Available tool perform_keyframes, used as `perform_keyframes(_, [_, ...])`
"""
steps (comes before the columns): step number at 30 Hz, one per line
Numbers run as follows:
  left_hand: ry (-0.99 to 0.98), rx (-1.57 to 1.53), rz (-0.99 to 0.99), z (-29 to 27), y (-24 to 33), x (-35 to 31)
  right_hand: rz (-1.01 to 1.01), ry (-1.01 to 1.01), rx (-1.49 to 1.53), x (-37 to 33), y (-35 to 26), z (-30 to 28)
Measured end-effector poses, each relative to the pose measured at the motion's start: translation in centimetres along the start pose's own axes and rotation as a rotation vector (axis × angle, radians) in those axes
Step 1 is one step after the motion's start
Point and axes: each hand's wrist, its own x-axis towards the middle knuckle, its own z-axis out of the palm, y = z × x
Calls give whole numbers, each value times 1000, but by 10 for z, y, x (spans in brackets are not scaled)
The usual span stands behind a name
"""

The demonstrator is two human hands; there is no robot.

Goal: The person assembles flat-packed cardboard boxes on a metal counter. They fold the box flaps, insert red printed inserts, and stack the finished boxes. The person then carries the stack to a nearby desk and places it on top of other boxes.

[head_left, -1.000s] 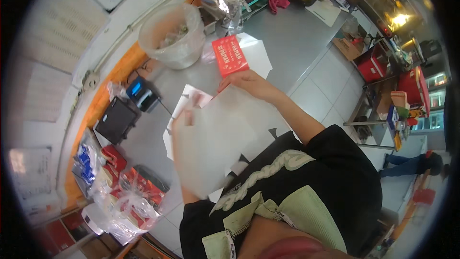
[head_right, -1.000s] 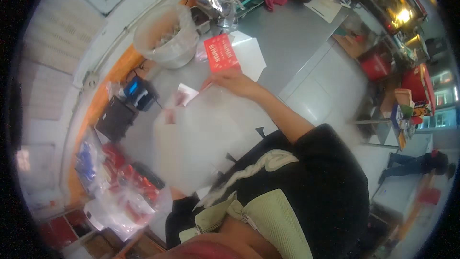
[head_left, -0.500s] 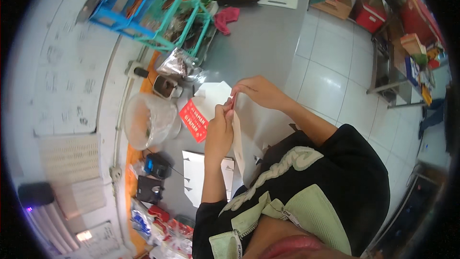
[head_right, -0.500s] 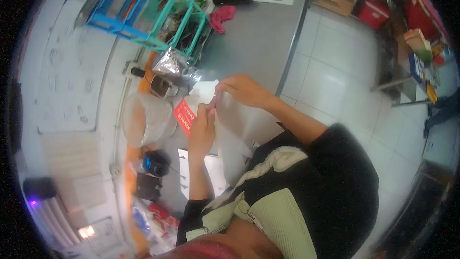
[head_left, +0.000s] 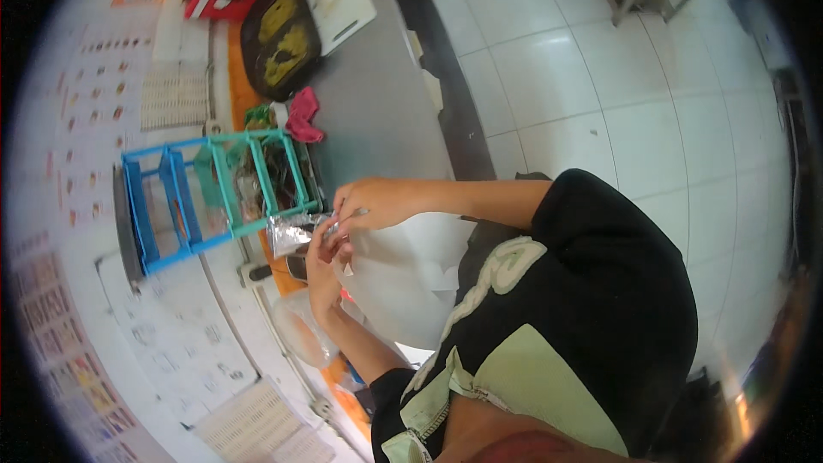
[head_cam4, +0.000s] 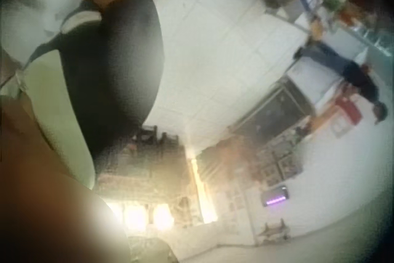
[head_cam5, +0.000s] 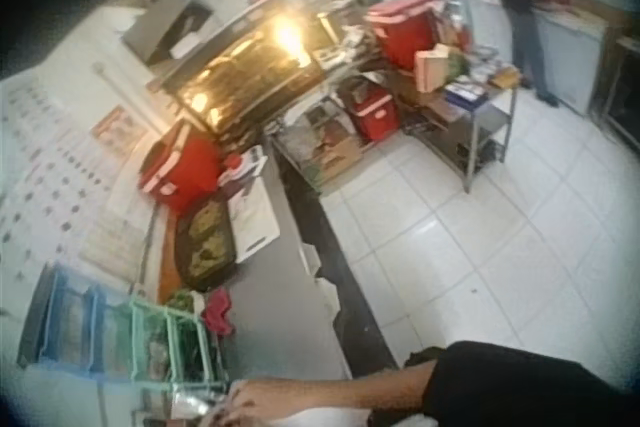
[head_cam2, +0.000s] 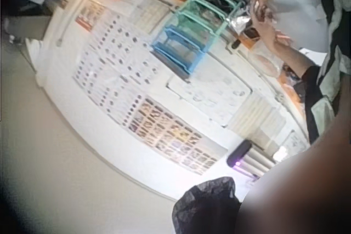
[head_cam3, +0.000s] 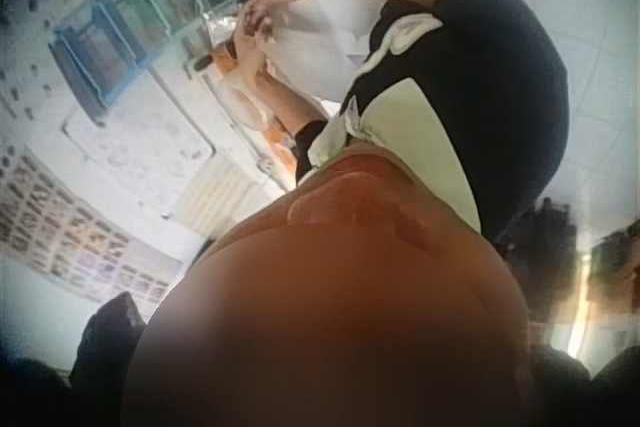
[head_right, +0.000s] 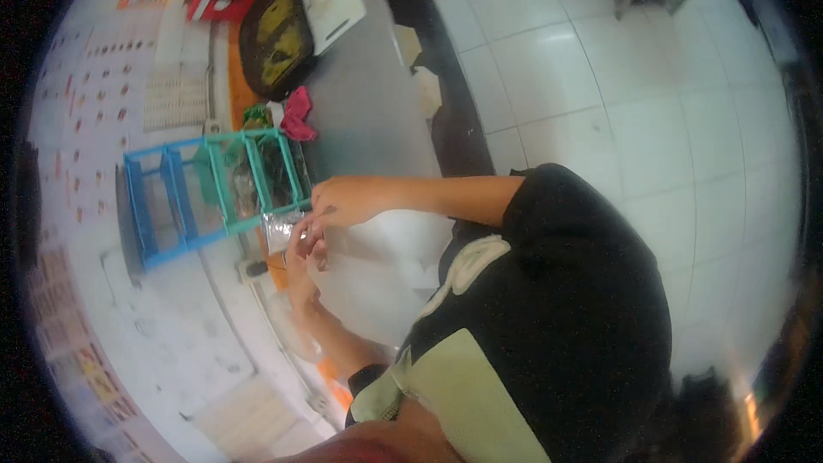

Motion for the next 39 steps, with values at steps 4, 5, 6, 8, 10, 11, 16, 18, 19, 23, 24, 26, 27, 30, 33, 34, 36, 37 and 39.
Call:
perform_keyframes(4, [101, 280, -7, 11, 23, 12, -82, 77, -62, -8, 15, -17])
perform_keyframes(5, [128, 190, 154, 0, 20, 10, -148, 116, -62, -9, 21, -25])
perform_keyframes(6, [233, 128, 200, -11, 18, 11, 2, 101, 12, -18, 30, -39])
perform_keyframes(8, [456, -10, 309, -20, 24, 12, 289, 54, 147, -40, 45, -78])
perform_keyframes(10, [520, -13, 435, 3, 32, 17, 411, 78, 489, -53, 48, -93])
perform_keyframes(11, [554, -12, 497, 10, 35, 18, 468, 87, 665, -54, 50, -95])
perform_keyframes(16, [318, 295, 48, -5, -32, 4, 535, 18, 183, -34, 32, -94])
perform_keyframes(18, [-96, 226, -57, 4, -41, -8, 510, -62, -95, -23, 26, -90])
perform_keyframes(19, [-52, 286, -83, 9, -59, -2, 256, -47, -449, -18, 45, -77])
perform_keyframes(23, [-32, 374, 63, 85, -49, -13, -182, 367, -884, -28, 7, -17])
perform_keyframes(24, [-36, 347, 15, 87, -62, -17, -156, 356, -875, -31, -3, -5])
perform_keyframes(26, [-186, 389, -19, 71, -98, -16, -70, 283, -771, -40, -12, -6])
perform_keyframes(27, [-325, 452, 3, 60, -110, -14, -21, 218, -665, -50, -14, -13])
perform_keyframes(30, [-533, 424, 7, 58, -83, -5, 79, 40, -573, -87, 2, -17])
perform_keyframes(33, [-255, -373, -37, 72, -65, -3, 106, -67, -645, -126, 9, -3])
perform_keyframes(34, [-15, -578, -74, 87, -64, 1, 105, -101, -688, -136, 13, 7])
perform_keyframes(36, [218, -226, -2, 126, -56, 15, 73, 11, -746, -150, 31, 28])
perform_keyframes(37, [320, -40, 42, 135, -52, 23, 59, 79, -781, -151, 38, 32])
perform_keyframes(39, [161, 103, 202, 122, -82, 29, 164, -54, -699, -150, 46, 24])
